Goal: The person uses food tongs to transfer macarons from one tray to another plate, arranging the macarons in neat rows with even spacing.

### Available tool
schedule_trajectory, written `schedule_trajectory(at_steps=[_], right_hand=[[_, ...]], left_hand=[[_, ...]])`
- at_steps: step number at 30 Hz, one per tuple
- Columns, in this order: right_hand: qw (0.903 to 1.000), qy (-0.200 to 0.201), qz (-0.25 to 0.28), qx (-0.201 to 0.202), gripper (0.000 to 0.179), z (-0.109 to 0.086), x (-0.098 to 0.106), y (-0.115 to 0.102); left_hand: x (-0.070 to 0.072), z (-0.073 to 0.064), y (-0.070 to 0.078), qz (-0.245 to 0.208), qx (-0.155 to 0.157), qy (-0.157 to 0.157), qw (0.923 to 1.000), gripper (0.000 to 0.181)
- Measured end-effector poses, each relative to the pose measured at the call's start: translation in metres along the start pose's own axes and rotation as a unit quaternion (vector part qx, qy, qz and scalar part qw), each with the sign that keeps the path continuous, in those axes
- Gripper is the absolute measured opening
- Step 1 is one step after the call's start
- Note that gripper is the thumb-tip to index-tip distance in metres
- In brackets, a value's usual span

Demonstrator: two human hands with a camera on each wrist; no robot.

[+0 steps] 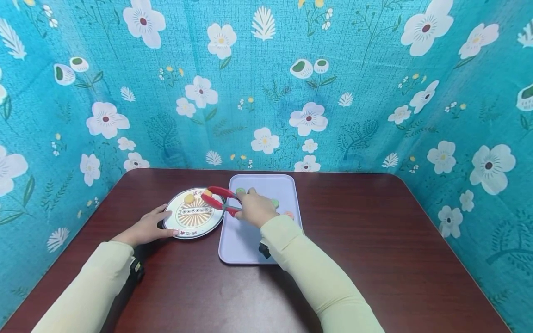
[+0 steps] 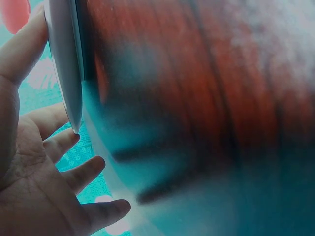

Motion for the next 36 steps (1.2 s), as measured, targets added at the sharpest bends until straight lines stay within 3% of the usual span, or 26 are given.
schedule_trajectory(at_steps=[8, 36], right_hand=[[0.9999, -0.009, -0.004, -0.013, 0.066, 0.002, -0.003, -0.004], [0.9998, -0.014, -0.013, 0.003, 0.063, 0.011, -0.013, -0.011]], left_hand=[[0.000, 0.001, -0.001, 0.014, -0.010, 0.001, 0.9998, 0.098], [0.000, 0.002, -0.002, 0.010, -0.012, 0.000, 0.9999, 0.100]])
Point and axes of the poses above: each hand's wrist, its own z-axis towards the middle knuckle, its own x-axis out of the back of the hand, y = z × x, the point moved 4 cm from there along z, towards the middle knuckle, and after that the axes turned 15 degrees about -x, right-handed, at the moved point
